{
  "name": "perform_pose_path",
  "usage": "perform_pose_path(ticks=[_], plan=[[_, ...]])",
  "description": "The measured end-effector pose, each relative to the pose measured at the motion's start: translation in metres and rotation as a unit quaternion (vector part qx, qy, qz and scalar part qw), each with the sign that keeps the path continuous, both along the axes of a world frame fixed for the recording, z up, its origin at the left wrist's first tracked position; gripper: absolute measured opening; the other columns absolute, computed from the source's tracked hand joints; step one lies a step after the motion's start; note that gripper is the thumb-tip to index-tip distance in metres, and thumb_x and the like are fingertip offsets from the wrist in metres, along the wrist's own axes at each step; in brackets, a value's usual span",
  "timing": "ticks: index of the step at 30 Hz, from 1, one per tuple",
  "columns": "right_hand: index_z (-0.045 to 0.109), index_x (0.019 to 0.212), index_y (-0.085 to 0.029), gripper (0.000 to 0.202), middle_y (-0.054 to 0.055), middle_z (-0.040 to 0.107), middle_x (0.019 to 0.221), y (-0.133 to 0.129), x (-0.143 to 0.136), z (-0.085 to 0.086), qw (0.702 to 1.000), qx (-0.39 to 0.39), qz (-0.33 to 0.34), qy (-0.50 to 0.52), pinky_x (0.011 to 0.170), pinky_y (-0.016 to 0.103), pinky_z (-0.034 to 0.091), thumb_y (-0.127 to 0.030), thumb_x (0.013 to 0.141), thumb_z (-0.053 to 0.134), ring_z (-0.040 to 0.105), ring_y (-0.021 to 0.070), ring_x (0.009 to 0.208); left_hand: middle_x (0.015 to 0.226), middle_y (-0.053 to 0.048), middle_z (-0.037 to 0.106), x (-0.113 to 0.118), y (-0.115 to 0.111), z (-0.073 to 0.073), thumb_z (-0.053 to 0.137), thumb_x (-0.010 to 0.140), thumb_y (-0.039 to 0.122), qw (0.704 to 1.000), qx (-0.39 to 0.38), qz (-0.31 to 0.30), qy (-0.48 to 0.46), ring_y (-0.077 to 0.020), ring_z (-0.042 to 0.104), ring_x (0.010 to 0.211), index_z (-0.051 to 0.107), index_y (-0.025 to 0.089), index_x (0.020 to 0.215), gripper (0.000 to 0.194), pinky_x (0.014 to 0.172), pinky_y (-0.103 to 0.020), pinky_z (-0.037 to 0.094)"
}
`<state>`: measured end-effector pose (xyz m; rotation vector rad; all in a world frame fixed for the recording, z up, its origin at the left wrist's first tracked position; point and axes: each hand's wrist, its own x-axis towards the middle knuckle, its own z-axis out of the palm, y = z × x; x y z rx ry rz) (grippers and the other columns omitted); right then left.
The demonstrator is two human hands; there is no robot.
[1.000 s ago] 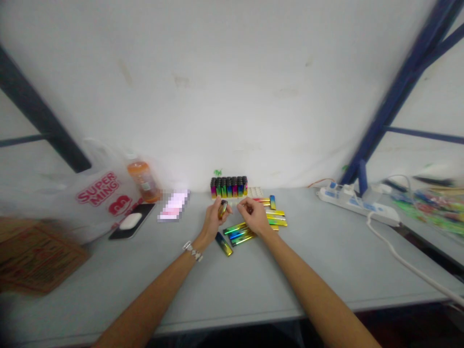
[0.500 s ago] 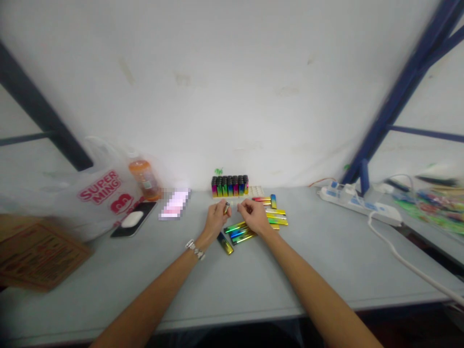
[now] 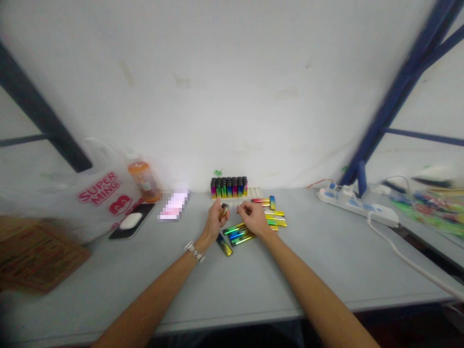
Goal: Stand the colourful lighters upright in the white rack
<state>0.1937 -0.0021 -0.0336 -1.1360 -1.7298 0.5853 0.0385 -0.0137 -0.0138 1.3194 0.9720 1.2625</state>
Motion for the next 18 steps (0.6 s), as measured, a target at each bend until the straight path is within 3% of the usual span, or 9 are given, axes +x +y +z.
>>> perform_pose_path(ticks=[4,11,18], plan=[[0.059,0.065,-0.017,0.032,-0.003,0.048,0.054,0.0004,-0.0002,-0.0006,1.0,-0.006,0.002,-0.004,0.051,0.024,0.032,-0.039,0.088,0.052,0.042,0.0115,0.051,0.04,0.006,0.025,0.0016,0.0007,0.0008,0.041,0.084,0.068,0.999,0.008,0.03,0.027,-0.0068,0.023,0.038,0.043,0.019,0.045,0.063,0.041,-0.024,0.016],[0.059,0.066,-0.018,0.031,-0.002,0.049,0.053,0.0003,-0.0003,-0.0011,1.0,-0.011,0.001,-0.002,0.05,0.024,0.032,-0.039,0.088,0.052,0.044,0.0122,0.051,0.04,0.005,0.029,0.0039,0.0031,0.0008,0.04,0.085,0.046,0.999,0.013,0.039,0.01,-0.0073,0.026,0.038,0.044,0.019,0.047,0.047,0.042,-0.024,0.02],[0.059,0.066,-0.017,0.031,-0.003,0.048,0.053,-0.0009,-0.0013,0.0009,1.0,-0.014,0.006,0.004,0.05,0.024,0.032,-0.039,0.087,0.052,0.042,0.0117,0.051,0.041,0.006,0.027,0.0035,0.003,-0.0003,0.041,0.084,0.047,1.0,0.002,0.028,-0.002,-0.0068,0.024,0.039,0.042,0.019,0.048,0.046,0.043,-0.023,0.018]])
